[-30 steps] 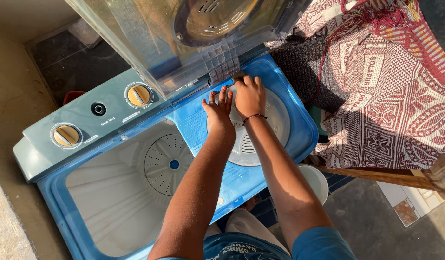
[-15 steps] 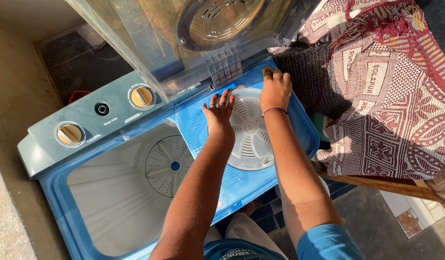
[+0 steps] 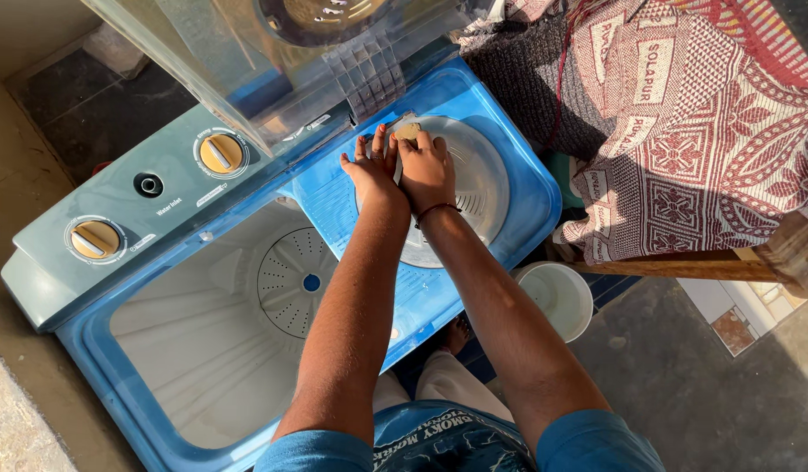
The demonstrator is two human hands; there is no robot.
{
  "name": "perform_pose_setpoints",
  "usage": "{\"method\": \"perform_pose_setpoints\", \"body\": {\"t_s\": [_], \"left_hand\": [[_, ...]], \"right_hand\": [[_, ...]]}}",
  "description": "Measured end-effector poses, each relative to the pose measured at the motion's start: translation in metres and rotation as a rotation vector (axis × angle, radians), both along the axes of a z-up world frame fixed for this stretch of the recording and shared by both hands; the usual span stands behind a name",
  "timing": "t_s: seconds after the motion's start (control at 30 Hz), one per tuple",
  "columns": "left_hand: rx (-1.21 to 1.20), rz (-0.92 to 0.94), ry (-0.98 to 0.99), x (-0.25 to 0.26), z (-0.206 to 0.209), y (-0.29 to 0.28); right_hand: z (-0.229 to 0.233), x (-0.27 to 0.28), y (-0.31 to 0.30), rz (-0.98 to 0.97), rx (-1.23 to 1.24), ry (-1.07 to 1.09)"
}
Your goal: The person cleans the top surface and the interior tubs of a small washing machine with a sponge, wiping the control panel, the lids, and the inner walls.
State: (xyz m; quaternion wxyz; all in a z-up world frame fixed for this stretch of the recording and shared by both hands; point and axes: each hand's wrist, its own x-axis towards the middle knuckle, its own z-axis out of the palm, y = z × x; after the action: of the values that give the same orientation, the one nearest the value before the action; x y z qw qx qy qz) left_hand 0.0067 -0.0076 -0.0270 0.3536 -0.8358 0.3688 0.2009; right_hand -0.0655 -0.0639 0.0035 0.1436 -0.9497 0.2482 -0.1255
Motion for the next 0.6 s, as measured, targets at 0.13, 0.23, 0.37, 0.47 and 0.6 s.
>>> {"method": "perform_pose_setpoints", "body": {"t_s": [0.13,0.23,0.37,0.47,0.6], "left_hand": [[0.061,-0.012,-0.096,0.002,-0.013,-0.002],[0.038,0.004,-0.116,0.000,-0.005,-0.004],[-0.103,0.096,0.019,-0.006,0.031,0.008],[-0.185,0.108,0.078,-0.008,0.064,0.018],[-0.064,0.109,0.192,-0.016,0.098,0.023]], "right_hand": [[0.002,-0.018,-0.006,0.073,-0.070,-0.033],[-0.002,-0.026,-0.025,0.130,-0.091,-0.037],[-0.001,-0.026,-0.064,-0.057,-0.096,-0.055],[-0.002,-0.018,-0.059,-0.117,-0.065,-0.022],[-0.008,-0.018,-0.034,-0.102,-0.153,-0.077]]}}
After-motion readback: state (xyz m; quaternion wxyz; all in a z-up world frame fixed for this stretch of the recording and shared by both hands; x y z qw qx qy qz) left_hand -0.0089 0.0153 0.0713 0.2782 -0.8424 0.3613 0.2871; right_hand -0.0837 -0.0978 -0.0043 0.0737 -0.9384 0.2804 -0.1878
